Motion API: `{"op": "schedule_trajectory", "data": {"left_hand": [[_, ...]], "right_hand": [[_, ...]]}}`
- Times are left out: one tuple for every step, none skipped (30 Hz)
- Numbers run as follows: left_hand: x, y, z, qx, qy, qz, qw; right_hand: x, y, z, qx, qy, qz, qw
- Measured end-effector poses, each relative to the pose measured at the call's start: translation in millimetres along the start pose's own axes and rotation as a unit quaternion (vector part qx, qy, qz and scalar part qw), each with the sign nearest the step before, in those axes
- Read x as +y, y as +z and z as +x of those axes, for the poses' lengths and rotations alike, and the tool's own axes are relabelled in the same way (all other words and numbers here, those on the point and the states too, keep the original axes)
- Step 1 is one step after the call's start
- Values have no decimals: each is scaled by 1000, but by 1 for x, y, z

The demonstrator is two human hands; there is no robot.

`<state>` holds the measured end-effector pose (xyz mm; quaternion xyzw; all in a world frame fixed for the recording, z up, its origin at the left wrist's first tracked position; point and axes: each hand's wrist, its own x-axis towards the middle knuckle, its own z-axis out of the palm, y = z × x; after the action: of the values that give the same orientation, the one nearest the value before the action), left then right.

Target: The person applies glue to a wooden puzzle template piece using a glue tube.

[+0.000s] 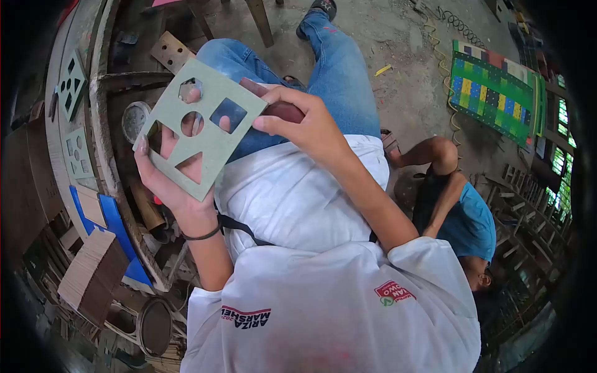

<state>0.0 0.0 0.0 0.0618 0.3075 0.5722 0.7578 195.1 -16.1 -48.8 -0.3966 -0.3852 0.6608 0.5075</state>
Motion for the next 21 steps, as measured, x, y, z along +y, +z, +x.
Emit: {"op": "schedule_trajectory", "data": {"left_hand": [[1, -3, 1, -45, -17, -33, 998], [1, -5, 2, -89, -33, -66, 993], [6, -5, 2, -89, -29, -53, 994], [7, -5, 2, -113, -33, -53, 992], [7, -6, 4, -137, -36, -53, 988], [7, -6, 4, -137, -37, -54, 988], [8, -6, 5, -140, -37, -49, 988], [9, -6, 5, -141, -38, -45, 988], [9, -7, 6, -140, -37, -45, 988], [9, -7, 6, -126, -25, -11, 992], [9, -7, 6, -113, -12, 22, 993], [8, -6, 5, -113, -10, 22, 993], [7, -3, 3, -76, 10, 47, 996], [6, 0, 2, -38, 30, 72, 996], [5, 2, 1, -37, 32, 72, 996], [5, 4, -1, -30, 56, 108, 992], [6, 6, -3, -23, 81, 145, 986], [6, 7, -3, -19, 85, 146, 985], [7, 9, -3, -3, 109, 232, 967], [7, 10, -4, 14, 129, 317, 939], [7, 11, -4, 17, 132, 319, 938]], "right_hand": [[-1, 0, 0, 7, 8, 18, 1000], [-2, 0, 0, 14, 15, 36, 999], [-1, 3, 2, 10, 9, 48, 999], [-3, 1, 1, 17, 29, 36, 999], [-4, 0, 1, 23, 48, 24, 998], [-3, 0, 1, 23, 48, 23, 998], [-2, 0, 0, 35, 47, 34, 998], [-1, 1, 0, 47, 47, 45, 997], [0, 0, 0, 46, 48, 45, 997], [1, -2, 0, 45, 46, 57, 996], [2, -4, 0, 44, 44, 68, 996], [2, -7, 1, 43, 44, 68, 996], [2, -10, 2, 46, 53, 46, 996], [1, -13, 2, 49, 61, 25, 997], [-2, -13, 2, 46, 62, 24, 997], [-6, -13, 1, 113, 6, -45, 993], [-11, -12, 1, 178, -50, -113, 976], [-20, -18, -2, 163, -20, -141, 976], [-26, -19, -4, 157, -18, -138, 978], [-31, -19, -7, 140, -10, -129, 982], [-33, -17, -8, 123, -2, -119, 985]]}}
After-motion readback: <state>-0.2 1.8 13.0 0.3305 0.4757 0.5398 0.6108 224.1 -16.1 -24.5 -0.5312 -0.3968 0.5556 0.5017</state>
